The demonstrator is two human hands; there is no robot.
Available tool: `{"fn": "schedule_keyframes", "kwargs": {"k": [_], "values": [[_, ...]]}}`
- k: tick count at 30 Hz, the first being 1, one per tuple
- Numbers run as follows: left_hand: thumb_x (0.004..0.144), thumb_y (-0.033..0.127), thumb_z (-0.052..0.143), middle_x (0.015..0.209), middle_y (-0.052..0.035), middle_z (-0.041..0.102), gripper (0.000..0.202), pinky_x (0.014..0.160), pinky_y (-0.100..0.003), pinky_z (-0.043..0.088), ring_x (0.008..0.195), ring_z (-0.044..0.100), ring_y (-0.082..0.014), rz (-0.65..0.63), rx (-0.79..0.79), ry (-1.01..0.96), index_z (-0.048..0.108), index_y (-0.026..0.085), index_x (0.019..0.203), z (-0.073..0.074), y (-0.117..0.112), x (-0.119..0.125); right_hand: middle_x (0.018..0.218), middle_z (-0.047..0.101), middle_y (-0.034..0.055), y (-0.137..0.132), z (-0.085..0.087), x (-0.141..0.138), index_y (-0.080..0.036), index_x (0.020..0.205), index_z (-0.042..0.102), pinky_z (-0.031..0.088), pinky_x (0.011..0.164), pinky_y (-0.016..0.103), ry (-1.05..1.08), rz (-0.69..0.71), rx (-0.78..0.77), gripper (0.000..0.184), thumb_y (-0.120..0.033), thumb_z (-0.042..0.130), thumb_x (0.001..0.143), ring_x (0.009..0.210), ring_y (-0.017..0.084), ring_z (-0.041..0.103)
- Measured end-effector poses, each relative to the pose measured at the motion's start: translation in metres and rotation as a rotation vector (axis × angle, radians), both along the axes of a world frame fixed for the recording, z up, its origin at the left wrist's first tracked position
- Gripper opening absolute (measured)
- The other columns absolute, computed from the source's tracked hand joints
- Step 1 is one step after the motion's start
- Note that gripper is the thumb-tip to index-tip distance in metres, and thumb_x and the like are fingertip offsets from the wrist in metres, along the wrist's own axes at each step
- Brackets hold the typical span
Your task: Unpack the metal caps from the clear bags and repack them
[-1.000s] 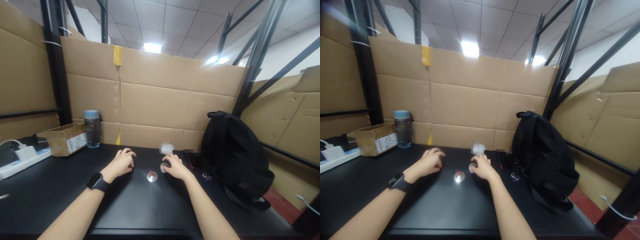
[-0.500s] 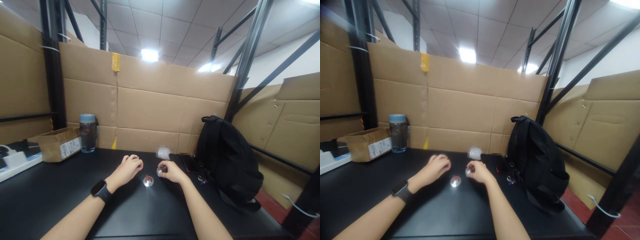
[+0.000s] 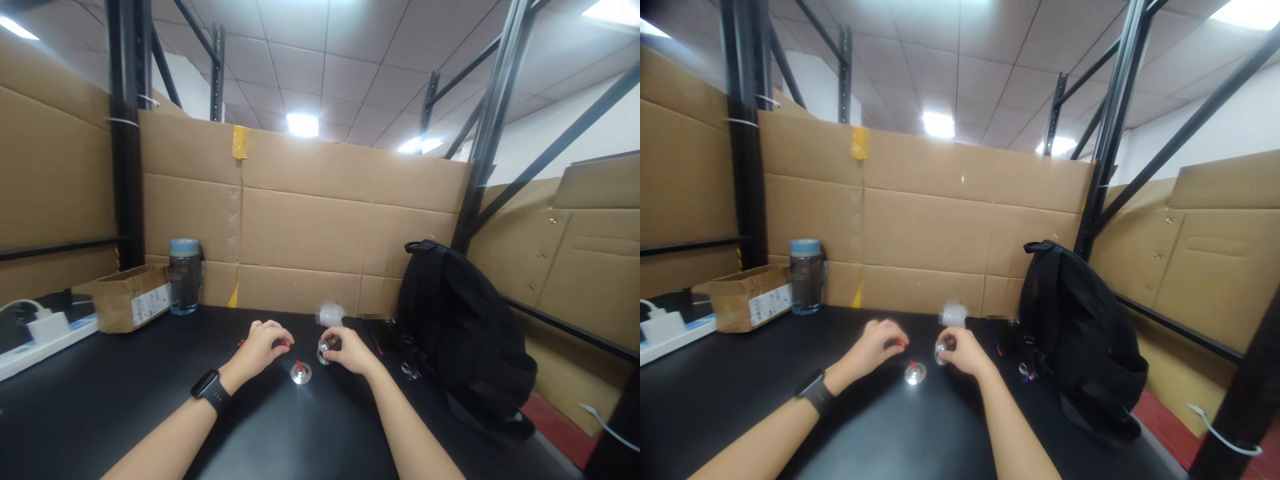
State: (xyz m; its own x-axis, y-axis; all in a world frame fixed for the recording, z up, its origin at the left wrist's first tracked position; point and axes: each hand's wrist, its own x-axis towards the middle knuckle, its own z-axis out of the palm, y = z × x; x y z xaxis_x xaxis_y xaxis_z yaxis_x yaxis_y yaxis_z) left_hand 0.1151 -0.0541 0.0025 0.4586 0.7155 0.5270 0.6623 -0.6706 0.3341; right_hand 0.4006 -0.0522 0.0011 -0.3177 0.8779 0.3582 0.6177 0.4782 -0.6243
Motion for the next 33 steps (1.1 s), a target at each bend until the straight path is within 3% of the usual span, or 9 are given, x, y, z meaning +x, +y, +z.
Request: {"fn": "schedule_keyframes", "kwargs": {"k": [6,12,19,24,33], "values": [[0.089,0.046,0.070,0.099,-0.0046,0.076,0.021,0.092,-0.041,0.032,0.100,0.063,-0.0232,0.080,0.016,-0.038,0.079,0.027,0.087,-0.001,0.004,-0.001,0.100,0.075,0.0029,0.000,0.002,-0.004,-0.022,0.101,0.074,0.051,0.087,0.034,0.038,0.017,0.027,0.033,-0.015,0.078,0.069,0.088,0.020,0.067],[0.091,0.033,0.070,0.103,-0.0027,0.076,0.009,0.092,-0.042,0.031,0.107,0.063,-0.0232,0.097,-0.037,-0.039,0.079,0.032,0.092,0.003,-0.001,0.002,0.100,0.074,0.0031,0.002,-0.001,-0.005,-0.021,0.102,0.073,0.050,0.083,0.032,0.046,-0.005,0.046,0.034,-0.016,0.076,0.069,0.087,0.019,0.066],[0.095,0.035,0.066,0.108,-0.0026,0.075,0.012,0.094,-0.043,0.033,0.113,0.062,-0.0255,0.135,0.025,-0.106,0.078,0.030,0.093,0.008,-0.005,0.004,0.104,0.073,0.0049,0.006,-0.005,-0.005,-0.020,0.110,0.070,0.051,0.083,0.031,0.117,-0.029,0.075,0.047,-0.015,0.075,0.064,0.088,0.019,0.067],[0.093,0.032,0.067,0.118,-0.0032,0.068,0.011,0.099,-0.046,0.037,0.120,0.056,-0.0269,0.142,0.088,-0.223,0.076,0.029,0.087,0.006,-0.004,0.007,0.100,0.074,0.0049,0.004,-0.002,-0.009,-0.020,0.107,0.071,0.051,0.082,0.033,0.156,-0.033,0.055,0.044,-0.015,0.077,0.064,0.088,0.021,0.069],[0.093,0.036,0.065,0.124,-0.0051,0.058,0.013,0.110,-0.050,0.038,0.121,0.052,-0.0266,0.087,0.047,-0.408,0.076,0.028,0.090,0.008,-0.014,0.020,0.114,0.073,0.0080,-0.017,0.011,-0.053,-0.023,0.115,0.066,0.052,0.087,0.036,0.515,0.132,0.177,0.046,-0.029,0.083,0.072,0.108,0.024,0.069]]}}
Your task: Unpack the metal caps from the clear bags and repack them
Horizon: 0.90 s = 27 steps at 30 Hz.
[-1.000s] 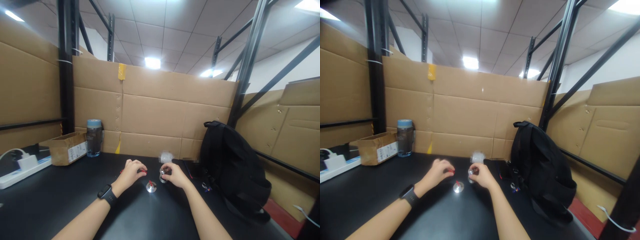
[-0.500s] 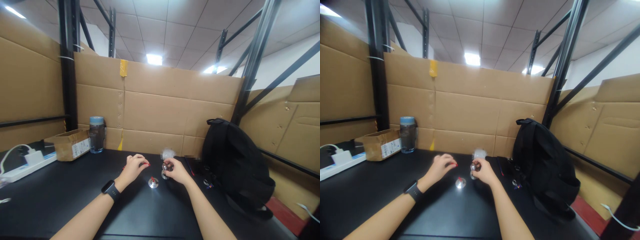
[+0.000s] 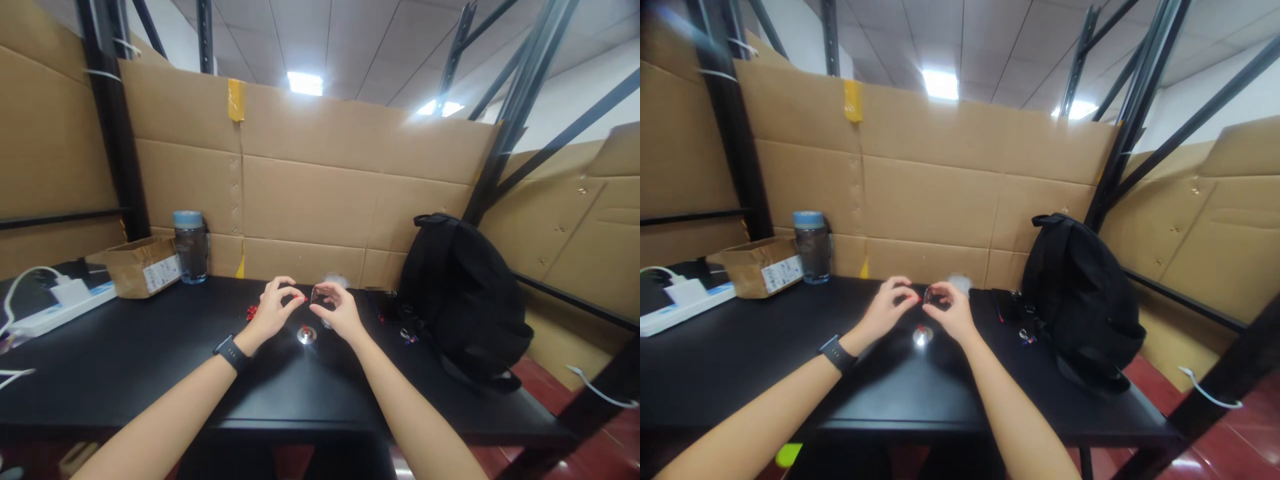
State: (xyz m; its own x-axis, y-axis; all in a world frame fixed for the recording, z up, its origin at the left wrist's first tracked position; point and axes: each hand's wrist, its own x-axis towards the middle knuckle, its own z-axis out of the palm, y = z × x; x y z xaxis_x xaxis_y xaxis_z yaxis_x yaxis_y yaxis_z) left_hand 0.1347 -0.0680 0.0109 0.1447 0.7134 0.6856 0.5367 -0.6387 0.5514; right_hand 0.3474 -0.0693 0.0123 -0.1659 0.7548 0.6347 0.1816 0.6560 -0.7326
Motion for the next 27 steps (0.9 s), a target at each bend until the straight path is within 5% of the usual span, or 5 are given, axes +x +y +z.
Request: {"fn": "schedule_keyframes", "kwargs": {"k": [13,27], "values": [[0.093,0.031,0.063,0.115,-0.0048,0.062,0.012,0.104,-0.047,0.041,0.116,0.054,-0.0259,-0.051,-0.004,0.025,0.073,0.025,0.089,0.004,-0.006,0.002,0.117,0.075,0.0081,-0.015,0.001,-0.018,-0.023,0.099,0.070,0.053,0.083,0.036,-0.030,-0.040,0.042,0.037,-0.038,0.087,0.070,0.103,0.024,0.070],[0.093,0.028,0.063,0.117,-0.0062,0.061,0.010,0.103,-0.047,0.041,0.118,0.052,-0.0266,0.043,0.073,0.057,0.072,0.024,0.090,0.006,-0.014,0.007,0.121,0.074,0.0108,-0.012,-0.001,-0.022,-0.021,0.089,0.065,0.054,0.084,0.038,0.042,0.004,-0.098,0.036,-0.045,0.085,0.070,0.105,0.025,0.070]]}}
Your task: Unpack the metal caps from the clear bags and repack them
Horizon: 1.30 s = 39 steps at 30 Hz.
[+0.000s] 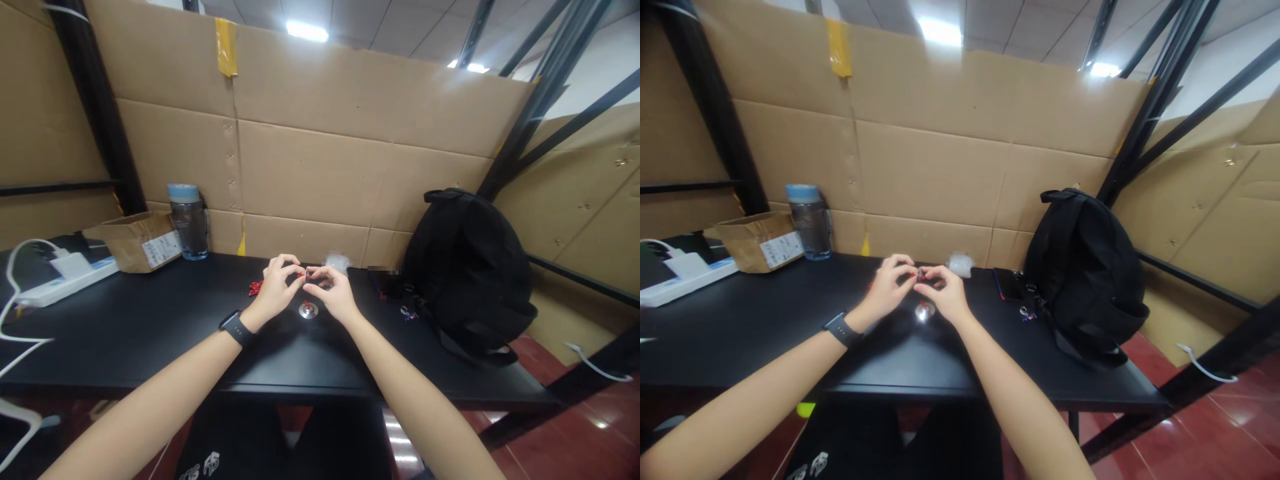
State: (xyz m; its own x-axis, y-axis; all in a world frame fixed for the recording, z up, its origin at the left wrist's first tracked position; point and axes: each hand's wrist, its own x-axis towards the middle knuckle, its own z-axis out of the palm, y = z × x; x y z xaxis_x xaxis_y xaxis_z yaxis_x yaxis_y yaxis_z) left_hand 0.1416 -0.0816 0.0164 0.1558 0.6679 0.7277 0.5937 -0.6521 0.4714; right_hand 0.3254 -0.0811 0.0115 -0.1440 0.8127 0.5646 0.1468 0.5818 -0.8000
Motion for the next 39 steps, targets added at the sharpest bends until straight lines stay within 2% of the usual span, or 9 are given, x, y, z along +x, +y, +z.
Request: {"fn": "schedule_keyframes", "kwargs": {"k": [4,8,11,17,20,24,28,31,39], "values": [[0.093,0.030,0.064,0.116,-0.0065,0.061,0.012,0.101,-0.045,0.041,0.115,0.054,-0.0261,0.055,0.045,-0.018,0.074,0.025,0.091,0.003,-0.005,0.001,0.119,0.074,0.0105,0.003,-0.001,0.000,-0.021,0.088,0.064,0.055,0.087,0.037,0.046,0.106,-0.071,0.035,-0.049,0.080,0.076,0.107,0.025,0.070],[0.092,0.032,0.067,0.116,-0.0073,0.061,0.011,0.101,-0.046,0.038,0.115,0.053,-0.0272,0.125,0.141,0.039,0.076,0.026,0.090,0.009,-0.011,-0.001,0.107,0.074,0.0063,0.006,-0.003,0.002,-0.022,0.098,0.070,0.056,0.083,0.034,0.021,0.170,-0.095,0.033,-0.053,0.062,0.092,0.100,0.021,0.069],[0.092,0.034,0.069,0.116,-0.0070,0.062,0.011,0.103,-0.047,0.035,0.117,0.052,-0.0278,0.136,0.170,0.097,0.077,0.027,0.089,0.010,-0.011,-0.003,0.108,0.072,0.0051,0.009,-0.006,0.003,-0.022,0.100,0.071,0.055,0.085,0.033,0.013,0.175,-0.053,0.029,-0.049,0.065,0.091,0.099,0.020,0.067],[0.094,0.036,0.066,0.113,-0.0071,0.064,0.015,0.103,-0.046,0.035,0.117,0.052,-0.0282,0.081,0.148,0.170,0.077,0.027,0.089,0.010,-0.009,-0.004,0.116,0.066,0.0068,0.009,-0.006,0.005,-0.021,0.091,0.070,0.054,0.087,0.033,-0.083,0.117,-0.004,0.025,-0.045,0.065,0.091,0.101,0.020,0.064],[0.097,0.037,0.060,0.113,-0.0072,0.064,0.018,0.102,-0.044,0.037,0.114,0.054,-0.0262,0.053,0.113,0.114,0.074,0.025,0.095,0.013,-0.010,-0.005,0.115,0.063,0.0072,0.007,-0.004,0.007,-0.021,0.087,0.068,0.052,0.088,0.033,-0.160,0.079,0.055,0.022,-0.041,0.063,0.092,0.106,0.021,0.062],[0.101,0.038,0.049,0.116,-0.0065,0.064,0.026,0.101,-0.041,0.040,0.112,0.055,-0.0237,-0.025,0.034,0.067,0.071,0.024,0.105,0.014,-0.007,-0.010,0.117,0.060,0.0079,0.005,-0.001,0.010,-0.020,0.084,0.068,0.052,0.080,0.031,-0.295,0.050,0.092,0.019,-0.036,0.063,0.092,0.099,0.019,0.062],[0.093,0.044,0.061,0.122,-0.0054,0.065,0.022,0.105,-0.047,0.038,0.119,0.052,-0.0278,-0.135,-0.056,0.255,0.076,0.028,0.098,0.007,-0.001,-0.015,0.118,0.059,0.0079,0.007,-0.003,0.014,-0.021,0.086,0.070,0.052,0.082,0.033,-0.356,0.020,0.126,0.016,-0.034,0.063,0.092,0.105,0.020,0.061],[0.087,0.041,0.069,0.125,-0.0047,0.065,0.017,0.106,-0.051,0.037,0.123,0.049,-0.0306,-0.193,-0.100,0.342,0.078,0.030,0.095,0.001,0.002,-0.015,0.121,0.058,0.0081,0.009,-0.004,0.016,-0.021,0.087,0.071,0.052,0.084,0.033,-0.352,0.014,0.130,0.016,-0.033,0.063,0.093,0.111,0.021,0.060],[0.086,0.034,0.071,0.114,-0.0038,0.070,0.010,0.102,-0.047,0.039,0.116,0.053,-0.0280,-0.172,-0.089,0.294,0.080,0.030,0.087,-0.002,0.010,-0.017,0.114,0.062,0.0078,0.009,-0.004,0.016,-0.022,0.090,0.072,0.052,0.085,0.035,-0.412,0.005,0.174,0.014,-0.031,0.062,0.094,0.106,0.021,0.061]]}}
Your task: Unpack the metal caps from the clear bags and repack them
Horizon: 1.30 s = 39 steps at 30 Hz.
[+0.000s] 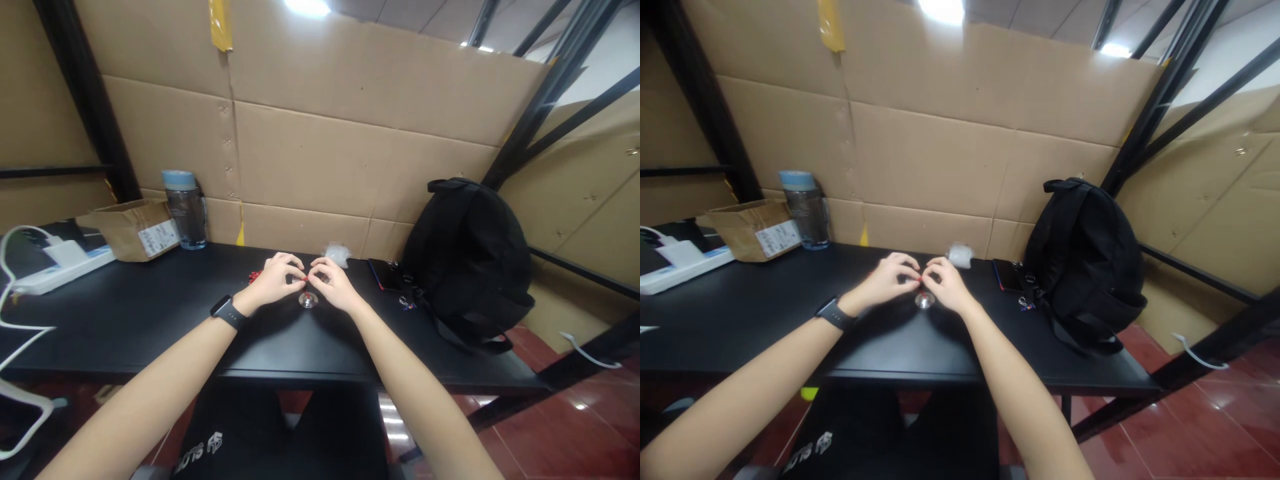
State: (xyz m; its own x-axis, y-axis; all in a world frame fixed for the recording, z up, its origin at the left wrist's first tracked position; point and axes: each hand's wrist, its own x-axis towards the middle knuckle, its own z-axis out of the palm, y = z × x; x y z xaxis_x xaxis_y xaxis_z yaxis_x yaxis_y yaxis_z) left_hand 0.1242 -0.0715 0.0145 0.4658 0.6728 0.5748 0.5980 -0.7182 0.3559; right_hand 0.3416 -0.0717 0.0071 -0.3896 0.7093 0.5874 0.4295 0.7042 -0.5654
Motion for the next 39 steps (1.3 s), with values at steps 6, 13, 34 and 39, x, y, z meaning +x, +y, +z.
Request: {"fn": "schedule_keyframes", "kwargs": {"k": [6,13,34,39], "values": [[0.088,0.038,0.070,0.101,-0.0041,0.073,0.012,0.095,-0.045,0.035,0.108,0.055,-0.0277,0.099,0.017,0.037,0.081,0.032,0.085,-0.002,0.008,-0.008,0.096,0.067,0.0056,0.003,-0.007,0.007,-0.022,0.097,0.076,0.049,0.085,0.037,-0.299,-0.037,0.026,0.016,-0.028,0.079,0.082,0.089,0.021,0.062],[0.093,0.038,0.065,0.106,-0.0020,0.077,0.016,0.092,-0.042,0.032,0.107,0.060,-0.0265,0.159,0.009,0.028,0.079,0.034,0.095,-0.002,0.010,-0.013,0.089,0.069,0.0048,0.001,-0.013,0.002,-0.026,0.088,0.080,0.048,0.080,0.033,-0.439,0.064,0.048,0.015,-0.015,0.071,0.086,0.086,0.021,0.065],[0.093,0.039,0.062,0.099,-0.0013,0.078,0.020,0.089,-0.031,0.050,0.093,0.071,-0.0197,0.079,-0.138,-0.237,0.074,0.024,0.094,0.007,-0.004,0.004,0.099,0.075,0.0074,0.003,-0.008,-0.010,-0.019,0.098,0.068,0.058,0.064,0.027,0.441,-0.028,-0.338,0.028,-0.043,0.072,0.084,0.078,0.020,0.076],[0.093,0.037,0.063,0.099,-0.0028,0.077,0.018,0.088,-0.031,0.051,0.095,0.070,-0.0201,0.025,-0.127,-0.252,0.073,0.022,0.094,0.004,-0.003,0.005,0.121,0.069,0.0082,0.002,-0.009,-0.012,-0.020,0.096,0.067,0.061,0.066,0.027,0.515,0.049,-0.430,0.029,-0.044,0.075,0.082,0.080,0.017,0.076]]}}
